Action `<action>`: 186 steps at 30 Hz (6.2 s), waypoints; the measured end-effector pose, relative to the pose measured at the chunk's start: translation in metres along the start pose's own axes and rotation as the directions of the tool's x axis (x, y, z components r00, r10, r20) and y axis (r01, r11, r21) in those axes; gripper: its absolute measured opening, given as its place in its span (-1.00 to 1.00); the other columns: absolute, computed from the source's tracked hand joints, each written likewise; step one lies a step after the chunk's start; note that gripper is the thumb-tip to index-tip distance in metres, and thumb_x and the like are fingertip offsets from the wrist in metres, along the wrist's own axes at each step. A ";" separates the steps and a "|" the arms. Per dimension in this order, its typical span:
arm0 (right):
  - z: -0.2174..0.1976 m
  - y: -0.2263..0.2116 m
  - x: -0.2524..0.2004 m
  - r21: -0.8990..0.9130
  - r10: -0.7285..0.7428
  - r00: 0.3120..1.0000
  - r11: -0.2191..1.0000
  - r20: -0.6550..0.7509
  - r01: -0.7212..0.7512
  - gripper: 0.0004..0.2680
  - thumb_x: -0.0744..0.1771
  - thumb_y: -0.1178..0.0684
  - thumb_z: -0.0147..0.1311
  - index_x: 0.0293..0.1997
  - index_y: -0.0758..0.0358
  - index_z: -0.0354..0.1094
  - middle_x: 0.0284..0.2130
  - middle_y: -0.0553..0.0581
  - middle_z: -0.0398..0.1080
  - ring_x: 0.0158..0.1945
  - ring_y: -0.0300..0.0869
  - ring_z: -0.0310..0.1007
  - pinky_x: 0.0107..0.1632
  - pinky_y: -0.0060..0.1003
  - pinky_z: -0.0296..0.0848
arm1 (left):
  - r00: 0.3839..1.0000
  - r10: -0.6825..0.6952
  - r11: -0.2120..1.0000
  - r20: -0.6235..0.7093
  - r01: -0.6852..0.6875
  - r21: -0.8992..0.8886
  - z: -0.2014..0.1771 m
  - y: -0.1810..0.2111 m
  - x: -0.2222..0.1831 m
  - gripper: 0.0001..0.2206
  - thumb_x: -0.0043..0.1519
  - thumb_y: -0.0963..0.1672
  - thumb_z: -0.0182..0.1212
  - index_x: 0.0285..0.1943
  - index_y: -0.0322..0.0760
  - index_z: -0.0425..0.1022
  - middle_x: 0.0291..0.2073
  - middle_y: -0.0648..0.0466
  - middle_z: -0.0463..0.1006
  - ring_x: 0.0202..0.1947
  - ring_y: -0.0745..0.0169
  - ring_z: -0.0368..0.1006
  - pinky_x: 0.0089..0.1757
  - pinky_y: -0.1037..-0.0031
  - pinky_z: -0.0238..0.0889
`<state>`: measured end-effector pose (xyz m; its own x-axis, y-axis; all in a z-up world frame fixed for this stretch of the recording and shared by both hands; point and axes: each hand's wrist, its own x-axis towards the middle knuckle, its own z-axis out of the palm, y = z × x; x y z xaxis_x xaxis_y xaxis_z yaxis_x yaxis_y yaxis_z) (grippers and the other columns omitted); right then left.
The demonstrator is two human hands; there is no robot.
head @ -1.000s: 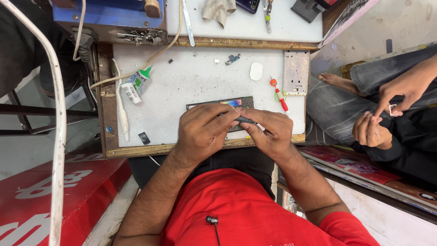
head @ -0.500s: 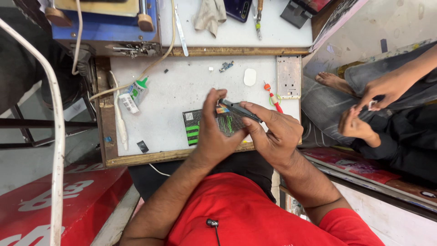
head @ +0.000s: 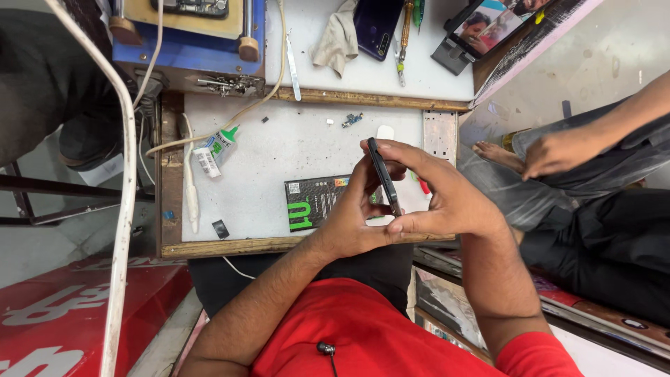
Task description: The person applies adhesive to the back cover of a smartphone, then assembles the device by placing the back cover onto the phone body. They press the edges to secure the cover and inspect the assembled phone.
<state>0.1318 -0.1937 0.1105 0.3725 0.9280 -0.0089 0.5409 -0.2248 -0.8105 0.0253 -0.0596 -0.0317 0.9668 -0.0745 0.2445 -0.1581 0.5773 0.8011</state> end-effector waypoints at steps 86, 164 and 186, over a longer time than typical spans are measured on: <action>0.037 -0.030 -0.020 -0.648 -0.094 0.957 0.753 -0.274 -0.112 -0.58 0.19 0.35 0.06 0.15 0.18 0.44 0.16 0.25 0.47 0.03 0.02 0.59 -0.01 -0.15 0.57 | 0.962 0.115 0.946 -0.246 -0.182 -0.269 -0.003 -0.010 -0.002 -0.13 0.22 -0.27 0.38 0.59 -0.16 -0.24 0.47 -0.15 0.15 0.44 0.11 0.20 0.43 0.15 0.21; 0.056 0.056 -0.015 0.925 0.557 0.827 0.348 -0.074 -0.151 -0.72 0.42 0.08 0.11 0.21 0.48 0.29 -0.08 0.19 0.51 -0.14 -0.26 0.55 -0.08 -0.39 0.56 | 0.943 -0.284 0.937 0.175 0.235 0.258 -0.036 0.008 -0.046 -0.48 0.41 0.10 0.04 0.32 -0.36 0.47 0.02 -0.11 0.59 0.09 0.17 0.53 0.12 0.43 0.43; 0.067 0.036 -0.036 0.797 0.523 0.822 0.584 -0.224 -0.155 -0.67 0.41 0.05 0.15 0.26 0.46 0.26 -0.03 0.14 0.48 -0.03 -0.28 0.48 0.05 -0.38 0.49 | 0.933 -0.070 0.979 -0.354 0.131 0.154 -0.003 0.079 -0.036 -0.91 0.29 -0.23 0.23 -0.14 -0.46 0.58 -0.32 0.01 0.68 -0.26 0.41 0.66 -0.17 0.61 0.57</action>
<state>0.0875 -0.2157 0.0424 0.7581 0.5789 -0.3003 -0.3427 -0.0382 -0.9387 -0.0216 -0.0092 0.0212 0.9838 0.1780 -0.0210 -0.0587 0.4307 0.9006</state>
